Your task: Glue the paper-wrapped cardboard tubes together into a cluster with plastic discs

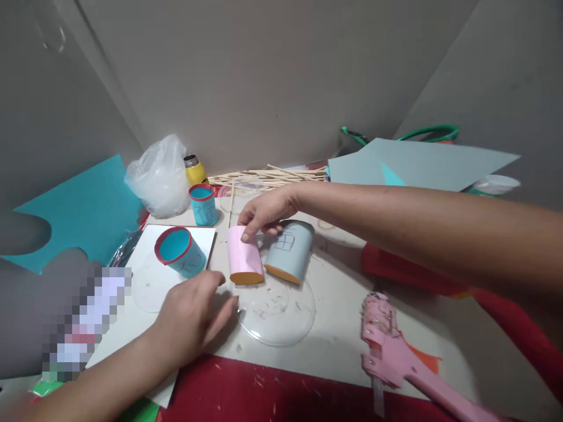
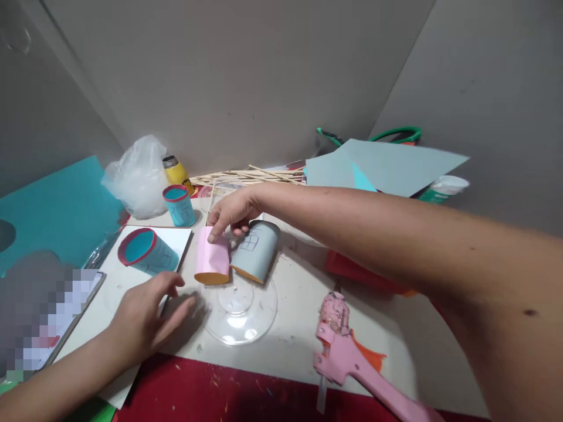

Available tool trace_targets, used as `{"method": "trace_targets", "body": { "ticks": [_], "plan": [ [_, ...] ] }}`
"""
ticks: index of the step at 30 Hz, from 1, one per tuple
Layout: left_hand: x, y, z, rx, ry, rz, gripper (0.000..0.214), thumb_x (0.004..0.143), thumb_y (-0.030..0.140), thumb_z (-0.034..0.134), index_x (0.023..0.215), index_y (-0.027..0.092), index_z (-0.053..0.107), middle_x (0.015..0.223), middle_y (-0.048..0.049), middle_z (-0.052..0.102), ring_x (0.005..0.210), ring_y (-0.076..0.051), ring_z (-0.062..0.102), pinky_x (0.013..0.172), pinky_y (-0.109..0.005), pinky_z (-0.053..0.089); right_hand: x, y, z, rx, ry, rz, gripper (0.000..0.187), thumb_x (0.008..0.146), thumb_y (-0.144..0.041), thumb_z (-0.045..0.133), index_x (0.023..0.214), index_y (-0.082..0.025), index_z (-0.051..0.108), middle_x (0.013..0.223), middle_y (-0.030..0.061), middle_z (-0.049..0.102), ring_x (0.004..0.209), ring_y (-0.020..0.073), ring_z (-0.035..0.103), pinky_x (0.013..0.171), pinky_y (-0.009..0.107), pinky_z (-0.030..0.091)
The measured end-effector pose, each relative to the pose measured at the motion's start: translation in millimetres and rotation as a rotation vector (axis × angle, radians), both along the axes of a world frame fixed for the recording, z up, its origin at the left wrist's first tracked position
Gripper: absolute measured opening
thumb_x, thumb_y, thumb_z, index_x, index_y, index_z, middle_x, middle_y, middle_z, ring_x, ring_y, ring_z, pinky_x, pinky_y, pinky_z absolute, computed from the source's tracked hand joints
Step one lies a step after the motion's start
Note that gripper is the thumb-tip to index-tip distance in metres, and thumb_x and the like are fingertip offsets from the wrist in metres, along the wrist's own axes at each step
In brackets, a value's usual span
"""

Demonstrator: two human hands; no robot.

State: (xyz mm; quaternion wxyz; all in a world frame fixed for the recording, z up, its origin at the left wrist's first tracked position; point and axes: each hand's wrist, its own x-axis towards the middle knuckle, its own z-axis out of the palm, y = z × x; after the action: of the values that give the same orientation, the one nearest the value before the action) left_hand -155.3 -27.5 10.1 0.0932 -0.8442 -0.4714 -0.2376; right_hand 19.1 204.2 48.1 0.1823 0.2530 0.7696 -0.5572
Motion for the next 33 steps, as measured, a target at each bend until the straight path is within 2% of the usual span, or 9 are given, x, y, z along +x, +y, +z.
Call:
{"method": "trace_targets", "body": {
  "ticks": [3,6,10,12,16,19,24,29,33],
  "plan": [
    [8,24,-12.6,-0.135,-0.061,0.007,0.008,0.096,0.023,0.053,0.093,0.021,0.046,0.072,0.0006,0.059,0.057,-0.015,0.057,0.051,-0.025,0.043,-6,5,-1.4,-0.074,-0.022,0.091,0.032,0.079,-0.042,0.081,0.084,-0.017,0.062,0.052,-0.0106,0.052,0.035,0.0043,0.039,0.037,0.019,0.027],
    [8,37,-20.0,-0.202,-0.126,-0.003,0.011,0.096,0.019,0.05,0.088,0.023,0.043,0.071,0.0025,0.056,0.057,-0.013,0.053,0.052,-0.024,0.04,-11,10,-4.5,-0.112,-0.032,0.155,0.043,0.071,-0.051,0.087,0.081,-0.016,0.063,0.049,-0.0107,0.053,0.035,0.0039,0.039,0.038,0.018,0.026],
    [7,35,-26.3,-0.222,-0.165,-0.05,0.017,0.098,0.016,0.046,0.084,0.023,0.04,0.07,0.0037,0.053,0.057,-0.012,0.049,0.054,-0.023,0.037,-15,16,-16.6,-0.139,-0.063,0.193,0.057,0.058,-0.059,0.091,0.082,-0.012,0.069,0.06,-0.0027,0.067,0.046,0.0076,0.055,0.042,0.018,0.035],
    [8,33,-29.0,-0.241,-0.18,-0.059,0.018,0.098,0.016,0.046,0.083,0.023,0.039,0.07,0.0041,0.052,0.057,-0.011,0.047,0.053,-0.023,0.035,-16,17,-23.7,-0.154,-0.063,0.19,0.062,0.054,-0.062,0.091,0.084,-0.011,0.07,0.067,-0.0001,0.071,0.051,0.0085,0.059,0.046,0.018,0.04],
    [8,36,-33.8,-0.273,-0.228,-0.043,0.018,0.097,0.016,0.046,0.081,0.023,0.04,0.067,0.0042,0.05,0.055,-0.011,0.044,0.052,-0.024,0.034,-17,19,-32.5,-0.176,-0.034,0.164,0.066,0.05,-0.063,0.092,0.086,-0.012,0.071,0.074,0.0001,0.073,0.061,0.0116,0.064,0.057,0.022,0.052],
    [7,38,-37.0,-0.292,-0.254,-0.014,0.018,0.095,0.016,0.046,0.08,0.023,0.04,0.066,0.0044,0.049,0.054,-0.011,0.043,0.052,-0.024,0.034,-16,18,-33.7,-0.19,-0.011,0.15,0.069,0.05,-0.064,0.091,0.09,-0.012,0.07,0.08,0.0015,0.074,0.073,0.0162,0.069,0.06,0.024,0.055],
    [8,37,-38.5,-0.34,-0.274,0.036,0.014,0.093,0.018,0.048,0.081,0.023,0.042,0.068,0.0037,0.051,0.056,-0.012,0.045,0.053,-0.024,0.034,-14,14,-31.1,-0.192,0.013,0.149,0.075,0.047,-0.066,0.091,0.095,-0.014,0.066,0.083,0.0017,0.074,0.079,0.0198,0.071,0.064,0.029,0.059],
    [12,36,-36.4,-0.406,-0.285,0.132,0.016,0.09,0.018,0.049,0.078,0.023,0.04,0.067,0.0041,0.048,0.057,-0.012,0.045,0.054,-0.024,0.033,-11,10,-17.8,-0.046,0.006,0.105,0.068,0.055,-0.057,0.09,0.104,-0.017,0.065,0.096,0.0028,0.073,0.089,0.0216,0.071,0.068,0.03,0.058],
    [13,36,-34.4,-0.429,-0.282,0.154,0.017,0.089,0.016,0.047,0.075,0.023,0.038,0.068,0.0034,0.048,0.058,-0.013,0.044,0.055,-0.025,0.033,-3,2,9.2,0.257,-0.027,-0.015,0.051,0.068,-0.041,0.087,0.108,-0.017,0.067,0.1,0.0045,0.073,0.086,0.0208,0.069,0.068,0.028,0.052]
  ]
}}
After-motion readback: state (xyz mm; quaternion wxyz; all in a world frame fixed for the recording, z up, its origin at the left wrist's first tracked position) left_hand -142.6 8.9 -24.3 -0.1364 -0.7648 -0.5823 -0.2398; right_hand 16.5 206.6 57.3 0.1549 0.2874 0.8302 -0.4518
